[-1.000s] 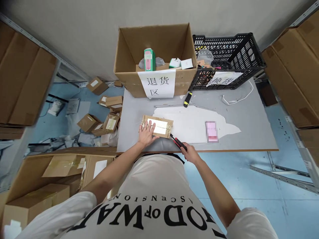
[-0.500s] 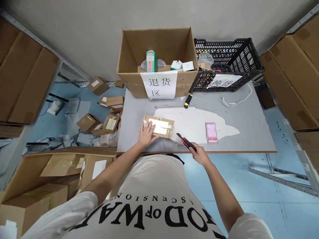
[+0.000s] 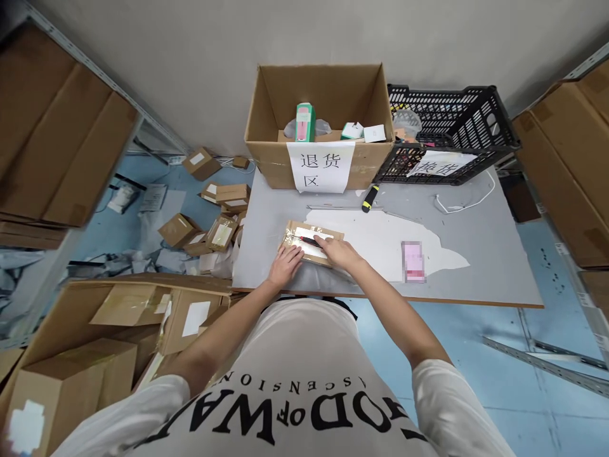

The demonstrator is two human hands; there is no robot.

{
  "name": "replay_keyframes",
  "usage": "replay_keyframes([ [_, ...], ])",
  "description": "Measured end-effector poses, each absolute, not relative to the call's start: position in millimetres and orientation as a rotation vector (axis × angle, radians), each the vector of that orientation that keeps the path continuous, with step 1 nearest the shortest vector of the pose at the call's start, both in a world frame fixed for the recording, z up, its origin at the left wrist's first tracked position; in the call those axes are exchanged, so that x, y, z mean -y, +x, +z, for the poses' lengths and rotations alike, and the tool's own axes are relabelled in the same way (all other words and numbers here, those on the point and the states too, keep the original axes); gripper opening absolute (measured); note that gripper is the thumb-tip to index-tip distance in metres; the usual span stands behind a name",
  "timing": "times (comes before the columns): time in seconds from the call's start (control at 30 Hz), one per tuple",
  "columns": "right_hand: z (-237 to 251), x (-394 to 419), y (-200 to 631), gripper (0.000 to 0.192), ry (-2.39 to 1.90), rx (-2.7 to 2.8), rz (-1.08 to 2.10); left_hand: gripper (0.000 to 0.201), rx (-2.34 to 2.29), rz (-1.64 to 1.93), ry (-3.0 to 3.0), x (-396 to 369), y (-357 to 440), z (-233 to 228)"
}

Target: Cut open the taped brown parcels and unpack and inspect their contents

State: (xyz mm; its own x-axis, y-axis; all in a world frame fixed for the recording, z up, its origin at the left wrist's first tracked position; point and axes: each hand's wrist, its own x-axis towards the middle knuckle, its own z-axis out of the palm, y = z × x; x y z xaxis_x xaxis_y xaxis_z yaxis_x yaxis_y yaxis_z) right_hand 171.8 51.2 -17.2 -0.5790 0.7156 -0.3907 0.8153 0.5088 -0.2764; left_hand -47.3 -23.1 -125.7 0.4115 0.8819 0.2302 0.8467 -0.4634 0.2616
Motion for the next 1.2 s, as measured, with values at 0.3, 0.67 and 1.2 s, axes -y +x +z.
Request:
replay_keyframes([
  [0.3, -9.0, -72.3, 147.2, 0.048, 1.147, -2.571, -0.556, 0.040, -1.505, 0.481, 2.540, 25.9, -51.5, -126.5],
  [0.67, 4.3, -76.1, 124.3, 0.048, 1.083, -2.511, -0.475, 0.041, -1.495, 0.455, 2.564, 24.6, -52.6, -129.7],
  [1.2, 11.4, -70.1, 170.8, 0.043, 1.025, -2.341, -0.391, 0.050, -1.573, 0.385, 2.560, 24.9, -50.6, -135.0],
])
